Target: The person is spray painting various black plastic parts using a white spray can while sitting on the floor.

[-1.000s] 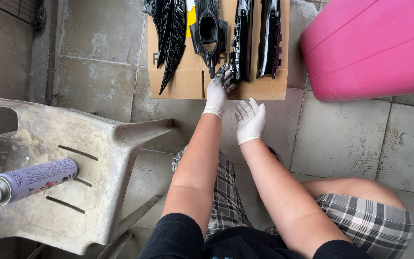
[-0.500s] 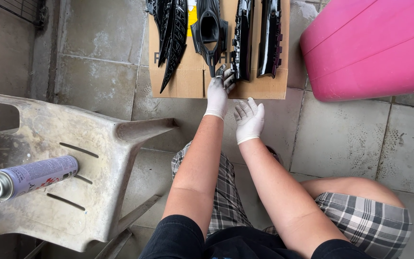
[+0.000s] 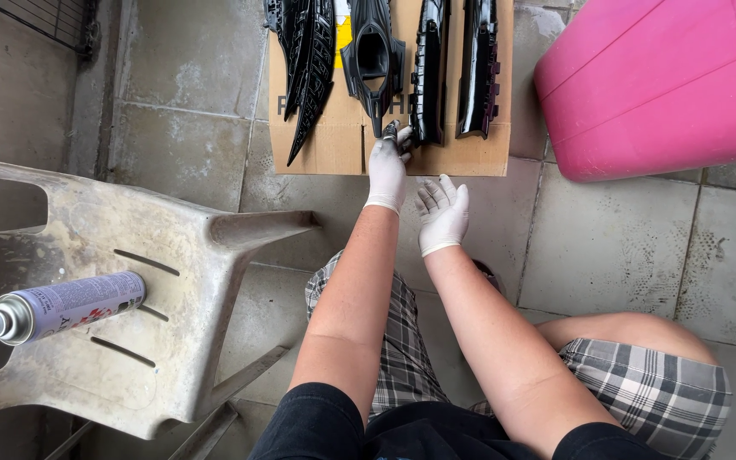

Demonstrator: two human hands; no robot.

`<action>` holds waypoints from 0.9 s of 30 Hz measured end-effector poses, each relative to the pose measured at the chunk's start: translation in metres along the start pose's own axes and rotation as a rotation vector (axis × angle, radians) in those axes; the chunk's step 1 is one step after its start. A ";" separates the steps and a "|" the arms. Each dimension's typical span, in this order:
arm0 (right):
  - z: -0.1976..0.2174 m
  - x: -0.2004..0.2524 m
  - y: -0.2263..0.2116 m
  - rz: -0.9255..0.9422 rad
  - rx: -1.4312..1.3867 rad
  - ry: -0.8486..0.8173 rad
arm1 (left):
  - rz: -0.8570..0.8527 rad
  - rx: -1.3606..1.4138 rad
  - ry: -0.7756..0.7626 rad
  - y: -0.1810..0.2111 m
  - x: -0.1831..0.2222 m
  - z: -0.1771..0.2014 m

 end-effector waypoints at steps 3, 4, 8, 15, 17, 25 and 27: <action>0.000 0.002 0.001 -0.005 0.005 -0.007 | 0.012 0.005 -0.017 -0.001 0.000 0.001; 0.000 0.001 0.002 -0.005 0.006 -0.006 | 0.017 0.004 -0.024 -0.003 -0.001 0.001; -0.006 0.010 -0.001 -0.006 0.030 -0.003 | 0.009 0.032 -0.049 -0.009 -0.007 -0.003; -0.003 0.002 0.003 -0.012 0.032 -0.001 | 0.044 0.004 -0.059 -0.005 0.000 -0.007; -0.005 0.005 0.002 -0.013 0.025 -0.008 | 0.042 -0.004 -0.056 -0.002 0.003 -0.006; -0.010 0.006 0.001 -0.001 0.047 0.006 | 0.058 0.004 -0.056 -0.021 -0.012 0.005; -0.010 0.009 0.001 0.005 0.066 0.019 | 0.055 -0.006 -0.054 -0.021 -0.003 0.011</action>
Point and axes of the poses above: each hand's wrist, its own x-axis away from the middle knuckle, its own z-axis out of the back of the hand, y = z × x, the point moved 9 cm from there along -x, towards the middle knuckle, and after that the axes turned 1 degree about x, right-handed, at the moved point
